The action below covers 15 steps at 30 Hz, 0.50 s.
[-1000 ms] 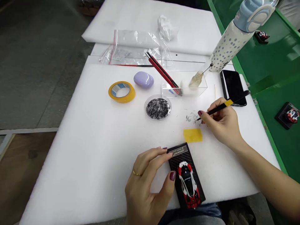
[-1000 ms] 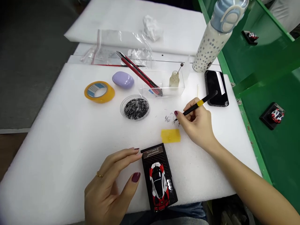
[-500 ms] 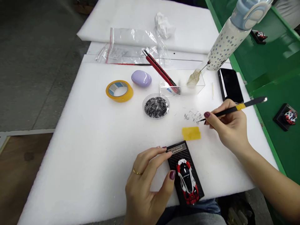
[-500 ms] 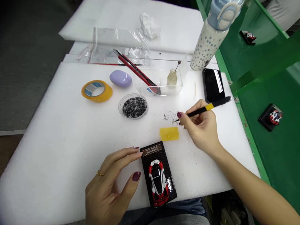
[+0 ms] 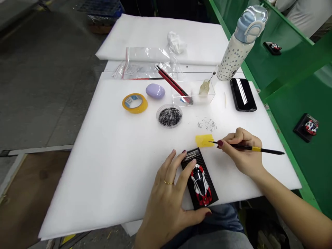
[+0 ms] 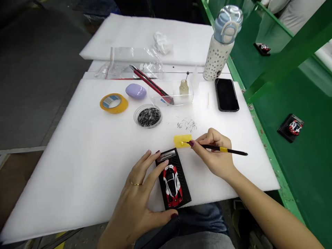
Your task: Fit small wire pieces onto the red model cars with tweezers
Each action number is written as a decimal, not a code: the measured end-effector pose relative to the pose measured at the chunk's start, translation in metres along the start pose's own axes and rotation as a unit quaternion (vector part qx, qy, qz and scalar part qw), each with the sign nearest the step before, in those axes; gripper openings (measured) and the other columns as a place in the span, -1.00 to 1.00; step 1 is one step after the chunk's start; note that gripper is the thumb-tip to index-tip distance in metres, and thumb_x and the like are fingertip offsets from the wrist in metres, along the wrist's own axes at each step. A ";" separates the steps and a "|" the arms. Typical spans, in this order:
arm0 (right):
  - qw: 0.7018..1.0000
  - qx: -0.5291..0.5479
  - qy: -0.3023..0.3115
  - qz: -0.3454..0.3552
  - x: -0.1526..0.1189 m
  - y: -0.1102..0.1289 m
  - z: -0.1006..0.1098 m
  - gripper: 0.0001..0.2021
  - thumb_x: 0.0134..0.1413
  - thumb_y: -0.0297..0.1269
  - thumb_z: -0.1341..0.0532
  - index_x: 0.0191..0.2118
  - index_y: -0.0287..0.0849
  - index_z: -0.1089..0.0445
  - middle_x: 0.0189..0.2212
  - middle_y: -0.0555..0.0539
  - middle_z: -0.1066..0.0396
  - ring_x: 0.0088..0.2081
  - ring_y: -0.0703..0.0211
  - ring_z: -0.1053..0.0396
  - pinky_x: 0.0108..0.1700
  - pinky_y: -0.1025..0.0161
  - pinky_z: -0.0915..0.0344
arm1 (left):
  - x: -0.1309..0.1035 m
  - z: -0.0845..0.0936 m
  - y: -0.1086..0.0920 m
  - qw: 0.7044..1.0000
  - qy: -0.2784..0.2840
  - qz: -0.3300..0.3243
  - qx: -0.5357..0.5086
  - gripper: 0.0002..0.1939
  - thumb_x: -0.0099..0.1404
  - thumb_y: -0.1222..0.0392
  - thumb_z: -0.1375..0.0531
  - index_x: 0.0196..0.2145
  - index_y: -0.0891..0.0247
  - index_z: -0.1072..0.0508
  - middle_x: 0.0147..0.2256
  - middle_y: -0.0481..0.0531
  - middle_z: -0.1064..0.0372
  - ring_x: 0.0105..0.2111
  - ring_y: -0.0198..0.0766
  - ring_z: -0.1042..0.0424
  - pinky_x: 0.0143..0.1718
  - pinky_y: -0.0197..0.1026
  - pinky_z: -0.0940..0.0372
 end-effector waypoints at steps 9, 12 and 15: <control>0.998 -0.040 0.056 0.004 -0.003 -0.011 -0.016 -0.66 0.05 -0.29 -0.42 -0.54 -0.11 -0.23 -0.50 -0.03 -0.52 -0.46 0.20 -0.48 -0.43 0.25 -0.38 | 0.003 -0.008 -0.007 0.997 0.043 -0.028 0.060 0.39 -0.32 -0.48 -0.46 0.32 0.34 -0.15 0.32 0.46 -0.08 0.33 0.42 -0.03 0.19 0.29 -0.19; 0.997 -0.046 0.059 0.002 -0.002 -0.011 -0.018 -0.66 0.06 -0.28 -0.42 -0.54 -0.11 -0.24 -0.50 -0.02 -0.52 -0.45 0.20 -0.48 -0.42 0.25 -0.38 | 0.005 -0.011 -0.009 0.994 0.055 -0.036 0.084 0.45 -0.43 -0.49 -0.47 0.31 0.34 -0.17 0.32 0.47 -0.09 0.31 0.43 -0.05 0.15 0.27 -0.19; 0.997 -0.046 0.068 0.004 -0.003 -0.009 -0.020 -0.67 0.07 -0.33 -0.41 -0.53 -0.11 -0.25 -0.49 0.00 -0.52 -0.45 0.22 -0.48 -0.41 0.27 -0.38 | 0.006 -0.012 -0.010 0.994 0.051 -0.038 0.092 0.44 -0.44 -0.50 -0.46 0.30 0.34 -0.19 0.31 0.47 -0.12 0.29 0.41 -0.07 0.14 0.26 -0.17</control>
Point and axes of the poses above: each hand's wrist, its own x-axis towards the middle knuckle, its own z-axis out of the back of the hand, y = z × x, the point moved 10 cm from there along x, towards the middle knuckle
